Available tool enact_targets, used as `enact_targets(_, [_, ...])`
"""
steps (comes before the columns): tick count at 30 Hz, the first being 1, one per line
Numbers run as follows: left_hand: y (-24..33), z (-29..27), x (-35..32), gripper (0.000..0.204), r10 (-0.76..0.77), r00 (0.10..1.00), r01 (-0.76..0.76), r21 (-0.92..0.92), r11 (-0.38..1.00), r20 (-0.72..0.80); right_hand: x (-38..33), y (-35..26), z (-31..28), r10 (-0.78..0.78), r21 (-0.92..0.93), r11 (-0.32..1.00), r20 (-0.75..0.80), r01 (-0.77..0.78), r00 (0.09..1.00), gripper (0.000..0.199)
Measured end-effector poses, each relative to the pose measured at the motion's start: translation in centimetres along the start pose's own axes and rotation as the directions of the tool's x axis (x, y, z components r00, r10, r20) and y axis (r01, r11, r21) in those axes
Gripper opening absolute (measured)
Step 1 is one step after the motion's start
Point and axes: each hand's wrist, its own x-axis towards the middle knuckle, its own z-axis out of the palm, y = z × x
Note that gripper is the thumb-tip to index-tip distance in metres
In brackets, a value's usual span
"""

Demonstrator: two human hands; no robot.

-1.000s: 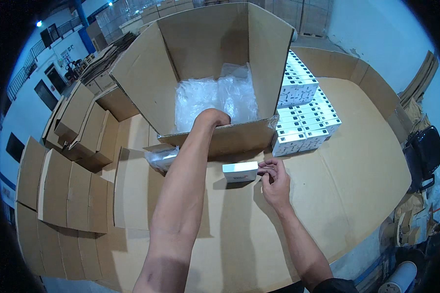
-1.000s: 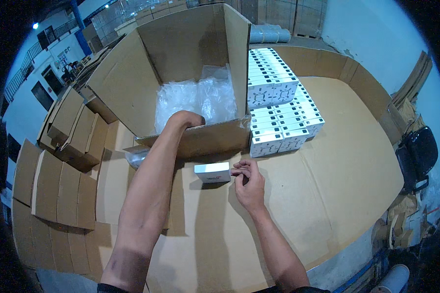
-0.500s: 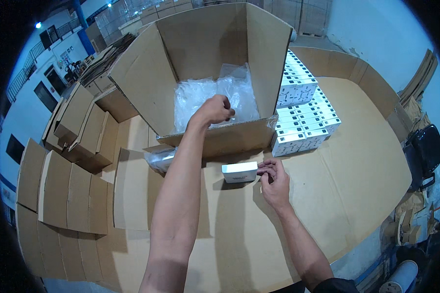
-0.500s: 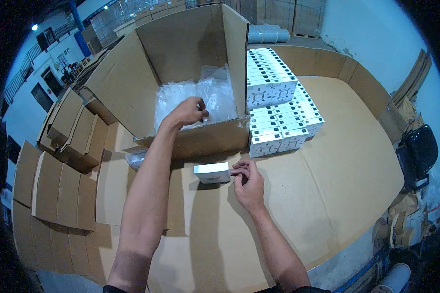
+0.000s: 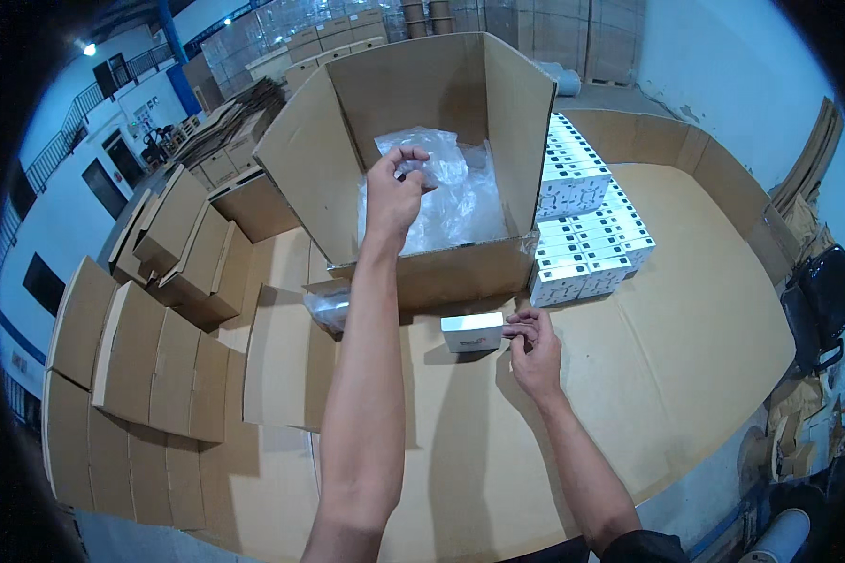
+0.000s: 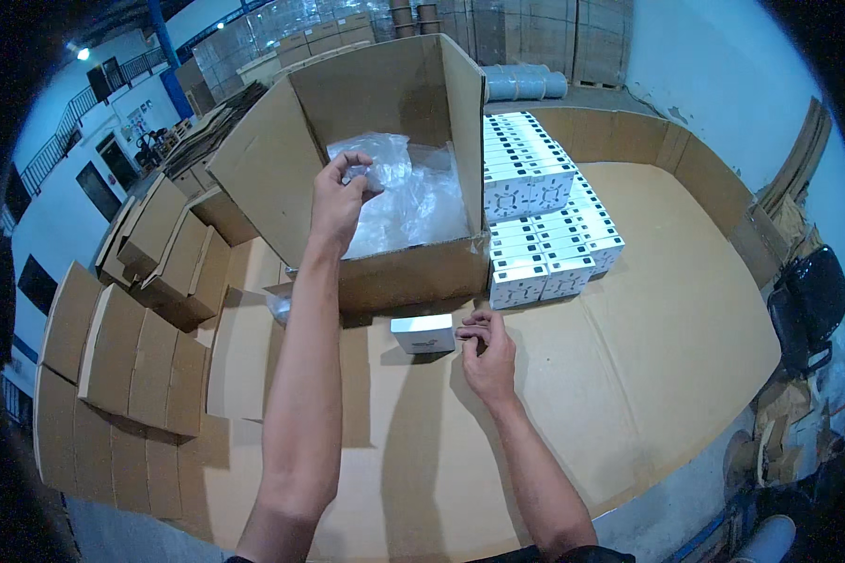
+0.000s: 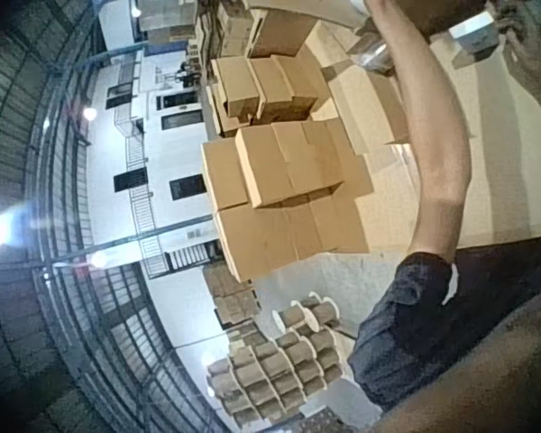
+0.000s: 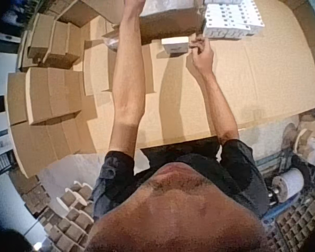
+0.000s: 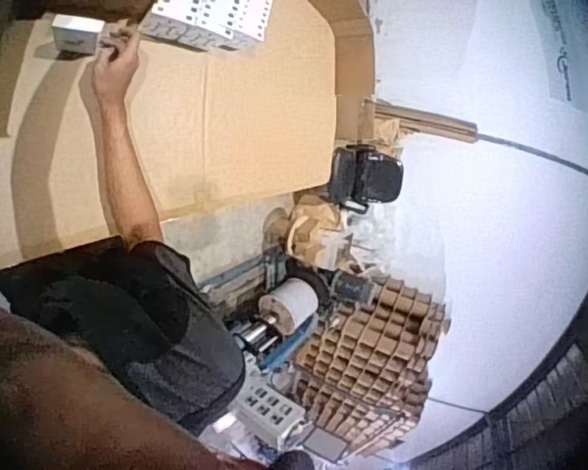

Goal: The person packs small white boxes into larger cardboard boxes by hand, wrapping them in protective plastic wrap before placing them inside.

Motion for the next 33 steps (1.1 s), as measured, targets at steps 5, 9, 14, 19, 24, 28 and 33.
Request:
enact_targets(5, [0.8, -0.1, -6.8, 0.023, 0.147, 0.989, -0.146, -0.037, 0.989, 0.022, 0.0, 0.8, -0.1, 0.008, 0.097, 0.995, -0.04, -0.004, 0.999, 0.029])
enact_targets(9, [-0.4, -0.4, -14.5, 0.015, 0.116, 0.991, -0.123, 0.112, 0.986, 0.063, -0.4, 1.0, -0.9, 0.026, 0.121, 0.993, -0.102, -0.013, 0.994, 0.033])
enact_targets(14, [-3.3, -1.3, -22.9, 0.008, 0.011, 0.992, -0.022, 0.089, 0.996, 0.125, -1.1, 1.7, -1.7, 0.074, 0.201, 0.979, -0.172, -0.038, 0.982, 0.035])
enact_targets(19, [-6.5, -1.0, -27.8, 0.015, -0.203, 0.956, 0.232, -0.123, 0.965, 0.213, -1.3, -1.9, -4.9, 0.299, 0.256, 0.906, 0.176, -0.337, 0.938, 0.021])
enact_targets(24, [-7.2, -0.1, -28.2, 0.028, -0.188, 0.96, 0.208, -0.078, 0.975, 0.208, -2.8, -6.8, -5.5, 0.318, -0.185, 0.948, 0.474, -0.26, 0.821, 0.033])
enact_targets(28, [-6.6, 0.9, -28.1, 0.054, -0.188, 0.981, 0.192, -0.13, 0.973, 0.047, -3.6, -6.9, -4.4, 0.143, -0.407, 0.912, 0.424, 0.047, 0.894, 0.02])
enact_targets(33, [-7.0, 0.3, -27.5, 0.069, -0.256, 0.964, 0.242, -0.168, 0.956, -0.069, -3.2, -6.4, -4.7, 0.331, -0.185, 0.943, 0.409, -0.277, 0.851, 0.016])
